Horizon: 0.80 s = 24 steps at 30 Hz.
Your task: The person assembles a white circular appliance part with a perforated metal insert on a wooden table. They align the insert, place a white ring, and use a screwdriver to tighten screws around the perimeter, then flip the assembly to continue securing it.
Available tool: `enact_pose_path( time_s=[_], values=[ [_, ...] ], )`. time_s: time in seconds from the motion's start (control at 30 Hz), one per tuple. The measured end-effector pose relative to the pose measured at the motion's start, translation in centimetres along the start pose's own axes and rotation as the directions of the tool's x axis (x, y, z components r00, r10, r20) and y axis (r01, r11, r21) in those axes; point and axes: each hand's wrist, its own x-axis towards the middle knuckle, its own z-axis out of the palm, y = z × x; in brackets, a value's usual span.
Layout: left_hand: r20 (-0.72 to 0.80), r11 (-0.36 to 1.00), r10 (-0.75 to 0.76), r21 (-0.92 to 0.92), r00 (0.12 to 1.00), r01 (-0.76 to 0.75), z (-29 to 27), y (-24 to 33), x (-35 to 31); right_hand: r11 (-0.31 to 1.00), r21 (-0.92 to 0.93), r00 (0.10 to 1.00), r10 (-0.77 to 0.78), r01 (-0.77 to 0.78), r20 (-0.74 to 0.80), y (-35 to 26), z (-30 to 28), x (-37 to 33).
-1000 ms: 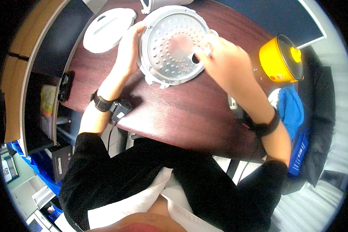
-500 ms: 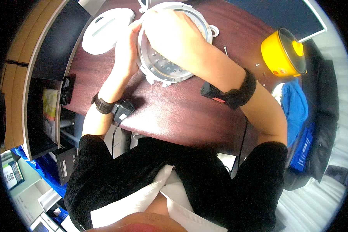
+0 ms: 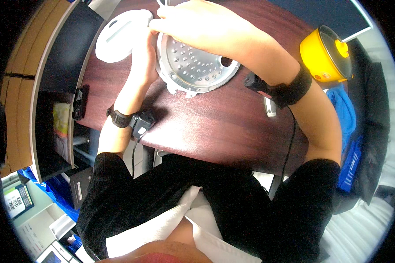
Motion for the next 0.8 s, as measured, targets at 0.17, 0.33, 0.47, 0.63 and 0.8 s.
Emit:
enact_pose_path(
  time_s=[0.17, 0.33, 0.47, 0.63, 0.8],
  values=[
    [-0.033, 0.994, -0.009, 0.107, 0.999, 0.013, -0.2, 0.0, -0.1, 0.996, -0.034, 0.996, 0.08, -0.082, -0.043, 0.8, -0.8, -0.6],
    [0.105, 0.984, 0.05, 0.167, 0.993, -0.067, -0.5, -0.9, 0.9, 0.906, -0.084, 0.907, 0.405, -0.415, -0.116, 7.9, -0.5, -9.4],
    [0.066, 0.976, -0.015, 0.216, 0.998, 0.0, -1.0, -0.9, 1.1, 0.626, 0.109, 0.633, 0.773, -0.772, 0.045, 10.0, 1.5, -15.9],
    [0.019, 0.981, -0.1, 0.171, 0.995, 0.096, -1.0, -1.0, 1.4, 0.433, 0.179, 0.447, 0.894, -0.883, 0.042, 10.1, 2.6, -19.6],
    [-0.02, 0.983, -0.13, 0.124, 0.991, 0.132, -1.0, -1.3, 1.8, 0.457, 0.075, 0.455, 0.89, -0.886, -0.042, 7.8, 3.5, -20.5]
  ],
)
